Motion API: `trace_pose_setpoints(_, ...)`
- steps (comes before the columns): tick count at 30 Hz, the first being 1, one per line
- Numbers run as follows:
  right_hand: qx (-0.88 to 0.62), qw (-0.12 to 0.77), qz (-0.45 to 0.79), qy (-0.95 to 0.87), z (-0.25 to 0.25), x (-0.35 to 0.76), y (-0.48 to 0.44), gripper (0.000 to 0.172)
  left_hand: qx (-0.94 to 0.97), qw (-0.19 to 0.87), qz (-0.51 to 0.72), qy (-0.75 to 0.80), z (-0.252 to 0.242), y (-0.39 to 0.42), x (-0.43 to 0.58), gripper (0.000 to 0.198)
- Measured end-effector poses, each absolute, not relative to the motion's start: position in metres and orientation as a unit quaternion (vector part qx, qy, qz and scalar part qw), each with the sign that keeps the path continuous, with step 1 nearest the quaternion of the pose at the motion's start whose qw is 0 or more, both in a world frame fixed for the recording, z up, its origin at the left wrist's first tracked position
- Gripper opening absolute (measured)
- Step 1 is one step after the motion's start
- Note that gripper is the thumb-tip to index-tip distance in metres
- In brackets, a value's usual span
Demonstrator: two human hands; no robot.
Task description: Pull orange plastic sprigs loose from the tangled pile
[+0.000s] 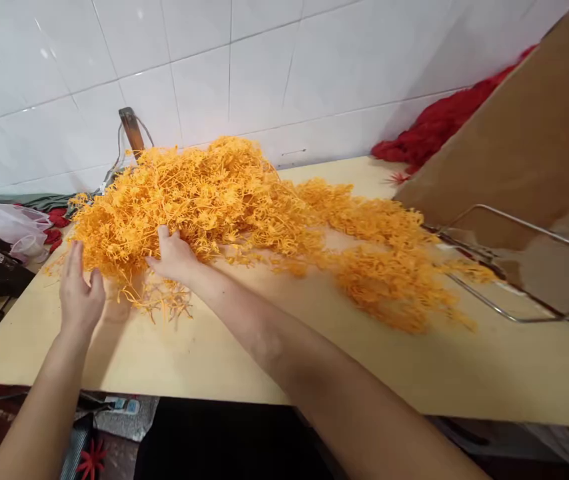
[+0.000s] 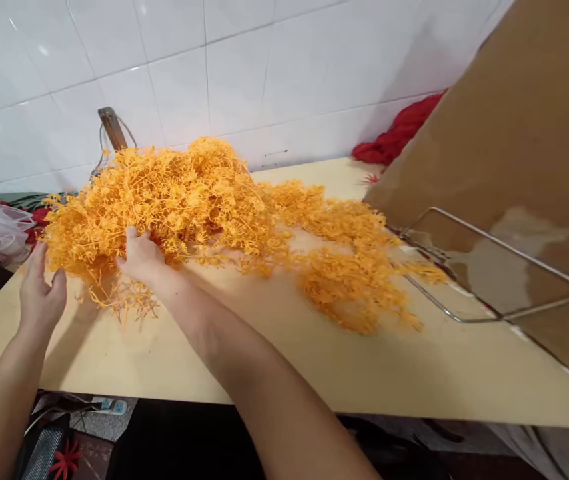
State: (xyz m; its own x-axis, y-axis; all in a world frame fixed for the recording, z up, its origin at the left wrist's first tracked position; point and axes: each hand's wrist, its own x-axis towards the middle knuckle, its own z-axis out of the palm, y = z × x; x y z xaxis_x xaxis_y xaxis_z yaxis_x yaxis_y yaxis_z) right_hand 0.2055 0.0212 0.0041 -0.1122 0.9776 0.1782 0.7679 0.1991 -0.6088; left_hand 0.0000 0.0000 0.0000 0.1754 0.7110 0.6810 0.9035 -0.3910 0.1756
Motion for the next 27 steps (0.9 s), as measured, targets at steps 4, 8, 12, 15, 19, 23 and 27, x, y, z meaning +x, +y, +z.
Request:
trace_pose_setpoints(4, -0.587, 0.297, 0.211, -0.723, 0.010, 0.230, -0.009, 0.078, -0.871, 0.127, -0.288, -0.378, 0.005, -0.043, 0.071, 0.046)
trace_pose_setpoints(8, -0.562, 0.328, 0.207, -0.731, 0.008, 0.275, -0.063, 0.077, -0.892, 0.133, -0.153, -0.405, -0.012, -0.040, 0.094, 0.052)
trace_pose_setpoints(12, -0.572, 0.320, 0.056, -0.754, -0.019, 0.338, -0.121, 0.057, -0.856, 0.120, -0.092, -0.495, -0.024, -0.013, 0.067, 0.058)
trace_pose_setpoints(15, -0.621, 0.257, -0.028, -0.740, -0.044, 0.388, -0.147, 0.039, -0.843, 0.134, -0.064, -0.517, -0.023, 0.003, 0.037, 0.062)
trace_pose_setpoints(19, -0.725, 0.183, -0.126, -0.652, -0.054, 0.428, -0.160, 0.041, -0.823, 0.133, -0.050, -0.550, -0.021, 0.015, 0.012, 0.068)
trace_pose_setpoints(23, -0.771, 0.168, -0.192, -0.584, -0.046, 0.436, -0.165, 0.052, -0.809, 0.104, -0.053, -0.576, -0.023, 0.026, -0.001, 0.068)
trace_pose_setpoints(27, -0.819, 0.146, -0.134, -0.539, -0.052, 0.452, -0.155, 0.067, -0.793, 0.107, -0.063, -0.596, -0.025, 0.038, -0.026, 0.066)
